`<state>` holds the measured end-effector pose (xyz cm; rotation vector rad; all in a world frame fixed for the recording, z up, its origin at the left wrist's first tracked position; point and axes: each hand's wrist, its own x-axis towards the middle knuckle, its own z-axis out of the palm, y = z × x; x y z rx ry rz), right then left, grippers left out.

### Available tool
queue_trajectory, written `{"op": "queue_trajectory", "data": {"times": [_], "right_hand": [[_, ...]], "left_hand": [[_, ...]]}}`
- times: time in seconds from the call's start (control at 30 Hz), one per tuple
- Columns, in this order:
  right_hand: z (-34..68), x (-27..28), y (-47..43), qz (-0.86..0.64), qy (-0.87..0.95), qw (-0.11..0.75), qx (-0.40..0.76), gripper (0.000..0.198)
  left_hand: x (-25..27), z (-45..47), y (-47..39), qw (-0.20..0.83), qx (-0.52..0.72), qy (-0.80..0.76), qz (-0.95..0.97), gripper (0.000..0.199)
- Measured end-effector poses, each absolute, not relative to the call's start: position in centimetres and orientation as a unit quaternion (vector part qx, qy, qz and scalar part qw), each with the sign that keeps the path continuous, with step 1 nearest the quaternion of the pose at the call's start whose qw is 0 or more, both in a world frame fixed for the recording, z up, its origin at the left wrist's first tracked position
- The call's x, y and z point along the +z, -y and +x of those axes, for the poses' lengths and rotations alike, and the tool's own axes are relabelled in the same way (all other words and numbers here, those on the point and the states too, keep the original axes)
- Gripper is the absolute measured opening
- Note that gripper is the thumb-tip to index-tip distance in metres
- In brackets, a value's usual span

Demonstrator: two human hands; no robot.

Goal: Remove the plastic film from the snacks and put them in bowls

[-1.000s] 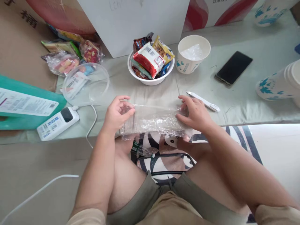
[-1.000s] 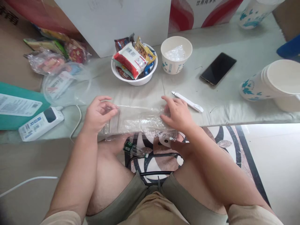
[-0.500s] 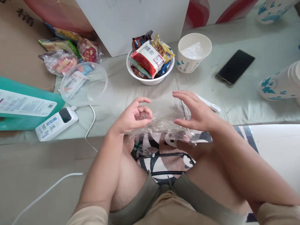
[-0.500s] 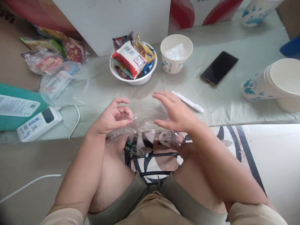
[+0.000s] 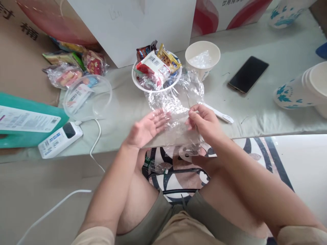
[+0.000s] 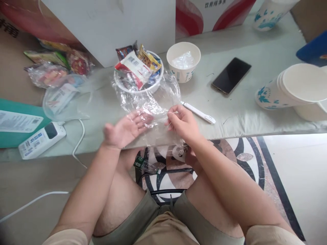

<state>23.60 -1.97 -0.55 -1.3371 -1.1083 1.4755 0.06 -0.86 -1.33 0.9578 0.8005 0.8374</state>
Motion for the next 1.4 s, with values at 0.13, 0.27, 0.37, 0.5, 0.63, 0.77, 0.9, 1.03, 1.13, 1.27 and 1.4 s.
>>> {"op": "queue_trajectory", "data": {"times": [0.13,0.27,0.37,0.5,0.63,0.77,0.9,1.03,1.13,1.27,1.4], "right_hand": [[23.4,-1.1,2.2,-0.53,0.472,0.391,0.586,0.023],[23.8,-1.6,2.5,-0.527,0.541,0.377,0.536,0.037],[24.0,-2.1,2.7,-0.508,0.575,0.419,0.486,0.027],[24.1,-2.0,3.0,-0.467,0.631,0.468,0.407,0.028],[24.0,-1.4,3.2,-0.454,0.654,0.495,0.349,0.024],[24.0,-1.6,3.2,-0.447,0.649,0.506,0.351,0.027],[24.3,-2.4,2.9,-0.458,0.616,0.5,0.401,0.024],[24.8,-3.2,2.3,-0.484,0.573,0.504,0.428,0.029],[24.9,-3.5,2.0,-0.507,0.579,0.478,0.424,0.029],[24.6,-3.7,2.0,-0.485,0.597,0.418,0.483,0.091],[24.4,-3.2,2.1,-0.468,0.545,0.418,0.557,0.105]], "left_hand": [[-2.3,2.0,1.1,0.7,0.314,-0.444,0.463,0.06],[-2.1,1.6,1.0,0.668,0.301,-0.488,0.474,0.048],[-1.9,0.7,1.0,0.681,0.326,-0.46,0.467,0.047],[-1.7,0.1,1.1,0.693,0.377,-0.393,0.472,0.035],[-1.5,-0.5,1.0,0.669,0.391,-0.391,0.497,0.026],[-1.5,-1.2,0.8,0.637,0.374,-0.414,0.532,0.01],[-1.7,-1.3,0.6,0.608,0.381,-0.427,0.55,0.022],[-2.0,-0.9,0.5,0.495,0.41,-0.472,0.603,0.027],[-2.0,-0.4,0.6,0.427,0.422,-0.483,0.638,0.011],[-1.8,-0.3,0.7,0.519,0.449,-0.446,0.574,0.025],[-1.6,-0.9,0.9,0.628,0.458,-0.401,0.484,0.057]]}}
